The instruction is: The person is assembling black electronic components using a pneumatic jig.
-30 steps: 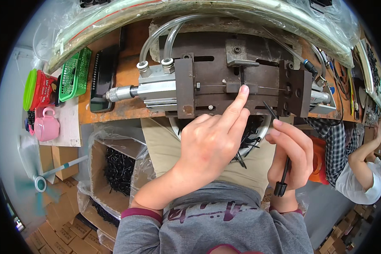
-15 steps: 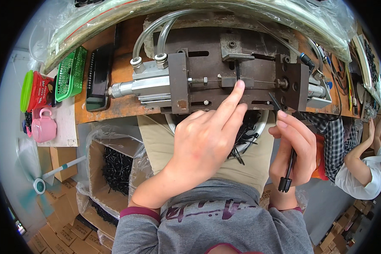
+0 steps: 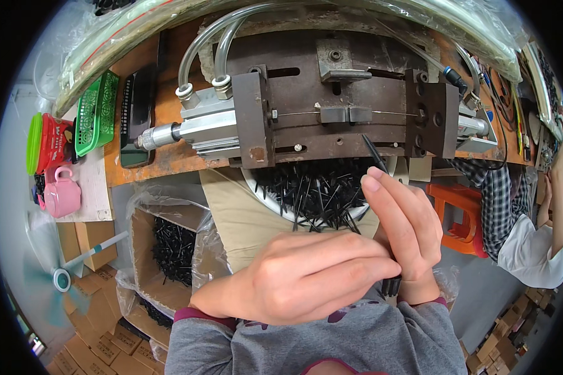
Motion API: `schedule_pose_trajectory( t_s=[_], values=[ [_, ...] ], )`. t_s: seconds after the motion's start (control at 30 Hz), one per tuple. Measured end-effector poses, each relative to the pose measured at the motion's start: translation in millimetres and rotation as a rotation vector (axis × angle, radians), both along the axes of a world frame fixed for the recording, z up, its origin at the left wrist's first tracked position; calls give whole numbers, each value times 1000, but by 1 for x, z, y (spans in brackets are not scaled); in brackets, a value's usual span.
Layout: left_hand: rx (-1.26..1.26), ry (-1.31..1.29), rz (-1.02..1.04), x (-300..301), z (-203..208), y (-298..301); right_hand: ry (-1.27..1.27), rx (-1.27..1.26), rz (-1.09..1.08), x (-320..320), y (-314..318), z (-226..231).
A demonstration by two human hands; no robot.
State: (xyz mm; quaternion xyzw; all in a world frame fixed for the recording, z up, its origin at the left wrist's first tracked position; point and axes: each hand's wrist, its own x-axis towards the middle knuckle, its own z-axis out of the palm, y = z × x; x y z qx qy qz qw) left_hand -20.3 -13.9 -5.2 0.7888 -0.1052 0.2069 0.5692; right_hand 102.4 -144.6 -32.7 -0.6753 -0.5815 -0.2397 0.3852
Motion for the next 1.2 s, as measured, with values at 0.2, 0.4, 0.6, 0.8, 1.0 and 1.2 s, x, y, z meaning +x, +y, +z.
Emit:
schedule_pose_trajectory(
  t_s=[0.2, 0.4, 0.6, 0.8, 1.0, 1.2],
  values=[
    [16, 35, 45, -4, 3, -7, 83, 106, -28, -2, 0, -6],
    [420, 33, 408, 7, -1, 4, 365, 61, -141, 2, -26, 9],
    [751, 15, 503, 27, -26, 4, 479, 123, -16, 4, -32, 4],
    [861, 54, 538, 39, -15, 3, 674, 170, -77, -1, -28, 10],
    [850, 141, 523, 35, -11, 3, 739, 176, 117, 8, -30, 12],
    [746, 90, 475, 29, -14, 12, 379, -126, -40, 11, -18, 21]
  ],
)
